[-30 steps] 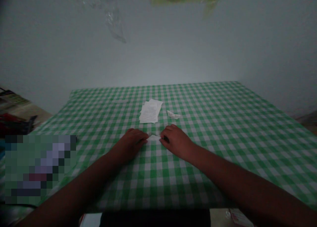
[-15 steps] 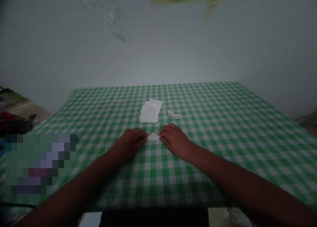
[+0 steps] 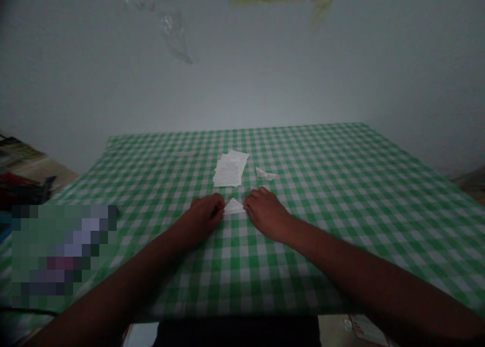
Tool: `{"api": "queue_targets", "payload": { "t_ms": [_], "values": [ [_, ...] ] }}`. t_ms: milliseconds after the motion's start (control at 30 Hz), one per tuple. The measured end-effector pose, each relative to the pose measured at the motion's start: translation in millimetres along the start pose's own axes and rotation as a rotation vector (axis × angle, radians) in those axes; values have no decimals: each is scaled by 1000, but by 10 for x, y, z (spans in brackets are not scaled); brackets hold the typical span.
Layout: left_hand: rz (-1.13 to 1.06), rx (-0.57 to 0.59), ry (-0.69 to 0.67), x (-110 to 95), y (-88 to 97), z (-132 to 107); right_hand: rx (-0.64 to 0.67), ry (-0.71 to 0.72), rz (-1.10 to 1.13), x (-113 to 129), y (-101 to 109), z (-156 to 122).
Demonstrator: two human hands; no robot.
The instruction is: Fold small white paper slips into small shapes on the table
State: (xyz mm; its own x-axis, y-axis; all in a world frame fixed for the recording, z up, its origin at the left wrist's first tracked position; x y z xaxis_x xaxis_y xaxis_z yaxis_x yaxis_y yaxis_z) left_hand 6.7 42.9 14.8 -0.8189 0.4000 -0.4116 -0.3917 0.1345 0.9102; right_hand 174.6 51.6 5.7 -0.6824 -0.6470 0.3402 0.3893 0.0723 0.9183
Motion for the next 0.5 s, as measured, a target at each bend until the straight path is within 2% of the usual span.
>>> {"api": "queue_targets", "payload": {
  "t_ms": [133, 333, 500],
  "values": [
    [63, 2, -9, -17, 1, -1, -43, -33, 40, -19, -2, 6],
    [108, 7, 14, 23, -4, -9, -111, -8, 90, -18, 36, 3],
    [126, -12, -105, -69, 3, -29, -76, 67, 67, 6, 45, -8]
  ]
}}
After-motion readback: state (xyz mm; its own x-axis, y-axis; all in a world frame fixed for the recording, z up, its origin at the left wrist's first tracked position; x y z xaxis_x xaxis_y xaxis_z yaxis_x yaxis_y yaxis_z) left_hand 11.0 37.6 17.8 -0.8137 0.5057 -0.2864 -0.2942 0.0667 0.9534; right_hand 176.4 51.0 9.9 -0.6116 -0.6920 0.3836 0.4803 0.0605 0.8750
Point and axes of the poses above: each hand's wrist, its own z-axis towards the middle knuckle, its own y-axis out of the back of the hand, x = y × z, the point moved 5 cm from there along z, towards the middle knuckle, and after that the axes turned 1 degree about y, right-handed, at the moved point
